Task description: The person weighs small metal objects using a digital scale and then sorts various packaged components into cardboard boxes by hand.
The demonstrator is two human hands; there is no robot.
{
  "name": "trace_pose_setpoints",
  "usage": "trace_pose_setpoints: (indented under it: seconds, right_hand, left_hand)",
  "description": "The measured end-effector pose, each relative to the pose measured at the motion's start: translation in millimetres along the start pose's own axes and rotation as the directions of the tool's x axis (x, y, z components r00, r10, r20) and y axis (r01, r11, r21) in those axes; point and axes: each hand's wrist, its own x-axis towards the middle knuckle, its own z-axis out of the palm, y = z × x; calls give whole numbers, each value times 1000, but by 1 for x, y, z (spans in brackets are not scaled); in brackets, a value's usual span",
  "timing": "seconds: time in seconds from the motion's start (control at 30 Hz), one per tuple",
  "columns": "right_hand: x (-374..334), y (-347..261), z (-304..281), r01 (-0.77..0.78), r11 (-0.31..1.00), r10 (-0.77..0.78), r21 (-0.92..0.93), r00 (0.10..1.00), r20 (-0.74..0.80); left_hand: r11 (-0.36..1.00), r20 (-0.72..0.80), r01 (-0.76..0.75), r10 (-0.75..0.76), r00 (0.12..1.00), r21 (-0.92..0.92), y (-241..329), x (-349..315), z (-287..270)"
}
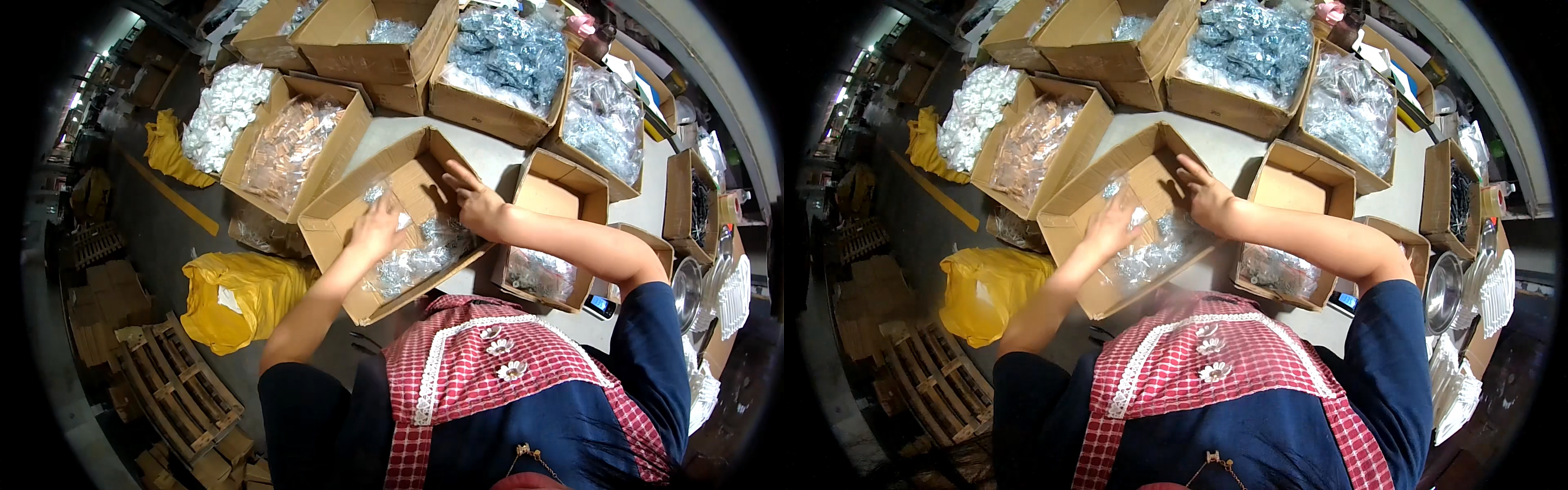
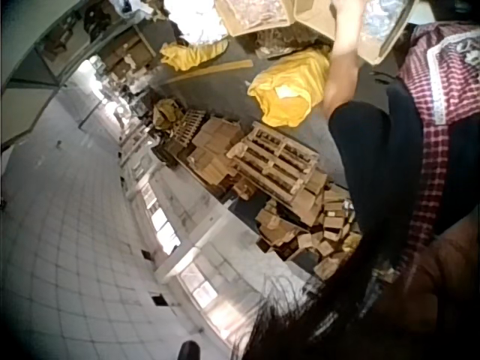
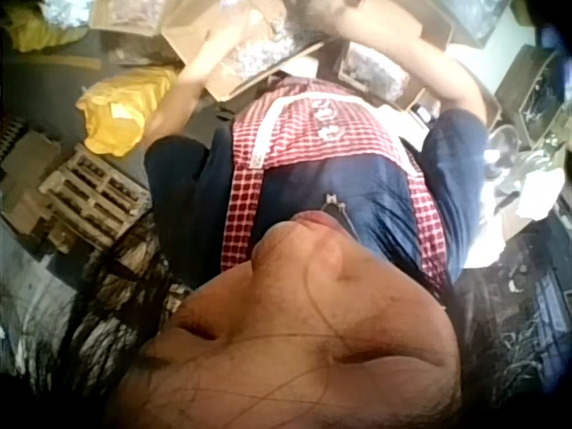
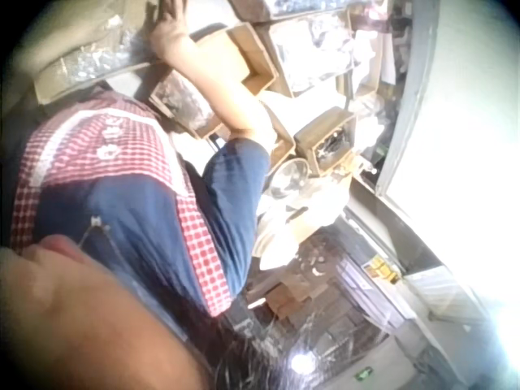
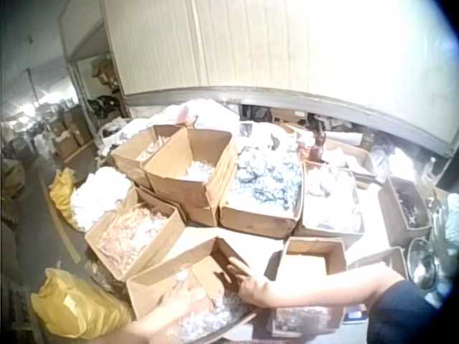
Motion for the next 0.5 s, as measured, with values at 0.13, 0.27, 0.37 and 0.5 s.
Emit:
trace_pose_setpoints:
  seconds: [0.13, 0.27, 0.37, 0.5]
  right_hand:
    - [16, 8, 25, 89, 918, -43, 386, 991, -125]
    - [20, 1, 35, 240, 632, 52, 737, 936, -349]
    - [23, -13, 17, -9, 804, 39, 594, 999, -38]
    - [53, -27, 9, -9, 930, -13, 368, 998, 55]
  left_hand:
    - [989, 76, 139, -135, 988, -52, 4, -19, -36]
    - [962, 501, 55, -187, 845, 266, 16, -60, -35]
    - [936, 470, 40, -213, 856, 351, 21, -60, -1]
    - [920, 372, 149, -290, 882, 363, 42, -40, -6]
